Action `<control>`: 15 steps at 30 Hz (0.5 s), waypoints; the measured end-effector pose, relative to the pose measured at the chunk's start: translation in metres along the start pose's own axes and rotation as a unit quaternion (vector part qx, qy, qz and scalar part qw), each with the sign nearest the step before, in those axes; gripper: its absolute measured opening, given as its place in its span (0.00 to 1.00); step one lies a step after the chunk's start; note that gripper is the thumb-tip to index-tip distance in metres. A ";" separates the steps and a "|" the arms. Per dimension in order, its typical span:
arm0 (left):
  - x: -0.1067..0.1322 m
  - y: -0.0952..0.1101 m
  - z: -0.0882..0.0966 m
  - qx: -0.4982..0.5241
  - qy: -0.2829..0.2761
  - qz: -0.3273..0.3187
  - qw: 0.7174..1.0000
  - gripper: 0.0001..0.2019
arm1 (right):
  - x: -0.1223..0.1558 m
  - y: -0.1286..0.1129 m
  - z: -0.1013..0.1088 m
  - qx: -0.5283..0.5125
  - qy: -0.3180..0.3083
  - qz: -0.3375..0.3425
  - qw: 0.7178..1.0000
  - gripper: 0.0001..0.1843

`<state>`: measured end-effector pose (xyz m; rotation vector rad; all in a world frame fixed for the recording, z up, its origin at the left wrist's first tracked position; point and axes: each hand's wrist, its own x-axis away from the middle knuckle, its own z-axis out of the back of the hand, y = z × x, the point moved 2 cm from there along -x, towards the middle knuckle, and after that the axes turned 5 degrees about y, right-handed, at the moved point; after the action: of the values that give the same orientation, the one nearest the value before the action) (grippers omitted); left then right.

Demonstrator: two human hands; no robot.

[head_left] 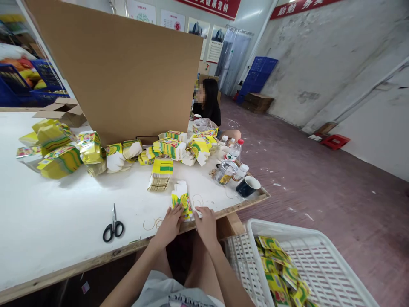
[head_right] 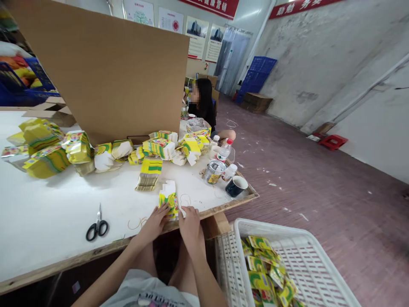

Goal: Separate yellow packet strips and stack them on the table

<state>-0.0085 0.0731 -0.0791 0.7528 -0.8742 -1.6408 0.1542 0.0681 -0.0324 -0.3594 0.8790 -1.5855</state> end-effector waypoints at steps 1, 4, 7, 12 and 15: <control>0.001 0.001 0.001 0.012 0.003 -0.001 1.000 0.22 | -0.004 -0.003 -0.015 -0.002 -0.004 -0.011 1.000 0.05; 0.003 0.004 0.007 0.063 0.022 0.000 0.998 0.22 | -0.014 -0.008 -0.040 -0.023 -0.003 -0.046 0.999 0.02; 0.006 0.008 0.013 0.139 0.058 0.012 0.988 0.22 | -0.019 -0.006 -0.038 -0.084 -0.009 -0.073 0.994 0.06; 0.009 0.025 0.022 0.312 0.121 0.055 0.941 0.31 | -0.009 -0.005 -0.010 -0.229 -0.029 -0.104 0.967 0.18; 0.009 0.042 0.024 0.414 0.069 0.069 0.905 0.32 | 0.004 -0.013 0.005 -0.301 -0.065 -0.111 0.945 0.24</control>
<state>-0.0091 0.0615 -0.0306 1.3268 -1.5038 -1.0312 0.1470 0.0622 -0.0207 -1.0158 1.2450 -1.4438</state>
